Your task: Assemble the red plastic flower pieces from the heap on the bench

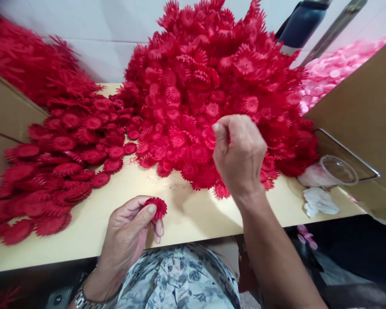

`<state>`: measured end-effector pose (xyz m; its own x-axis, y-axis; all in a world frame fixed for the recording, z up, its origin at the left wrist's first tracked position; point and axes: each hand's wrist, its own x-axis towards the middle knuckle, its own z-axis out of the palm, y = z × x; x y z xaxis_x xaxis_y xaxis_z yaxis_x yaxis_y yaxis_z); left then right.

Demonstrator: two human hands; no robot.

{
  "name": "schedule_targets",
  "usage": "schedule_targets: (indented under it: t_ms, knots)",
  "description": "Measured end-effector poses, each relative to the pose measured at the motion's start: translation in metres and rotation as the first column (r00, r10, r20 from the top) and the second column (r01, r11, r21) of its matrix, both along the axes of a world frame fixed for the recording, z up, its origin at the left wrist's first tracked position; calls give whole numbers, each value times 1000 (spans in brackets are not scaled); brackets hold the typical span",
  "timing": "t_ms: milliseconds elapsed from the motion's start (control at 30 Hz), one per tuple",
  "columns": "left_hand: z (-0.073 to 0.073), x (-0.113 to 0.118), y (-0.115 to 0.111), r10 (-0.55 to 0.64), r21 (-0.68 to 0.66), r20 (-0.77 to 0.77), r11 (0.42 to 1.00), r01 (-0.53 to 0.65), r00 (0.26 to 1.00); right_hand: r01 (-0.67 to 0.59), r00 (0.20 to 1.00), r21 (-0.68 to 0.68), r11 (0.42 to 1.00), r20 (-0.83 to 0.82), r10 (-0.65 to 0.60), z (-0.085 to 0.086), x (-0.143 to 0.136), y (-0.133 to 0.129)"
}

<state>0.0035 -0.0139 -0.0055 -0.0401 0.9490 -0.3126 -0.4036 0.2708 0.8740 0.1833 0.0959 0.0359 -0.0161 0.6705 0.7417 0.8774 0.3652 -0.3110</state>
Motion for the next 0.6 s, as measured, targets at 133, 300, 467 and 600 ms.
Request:
schedule_targets:
  t_ms: [133, 300, 467, 600]
  knots:
    - [0, 0, 4, 37, -57, -7, 998, -37, 999, -10, 986, -33, 999, 164, 16, 6, 17, 12]
    - [-4, 0, 4, 74, -13, -70, 997, -75, 995, -227, 974, -82, 971, -33, 225, -1, -1, -32]
    - [-5, 3, 2, 54, -10, -85, 998, -55, 995, -621, 777, -395, 677, -423, 467, -7, -32, -65]
    - [-4, 6, 3, 45, -10, -80, 999, -46, 996, -757, 653, -467, 458, -581, 486, -15, -46, -69]
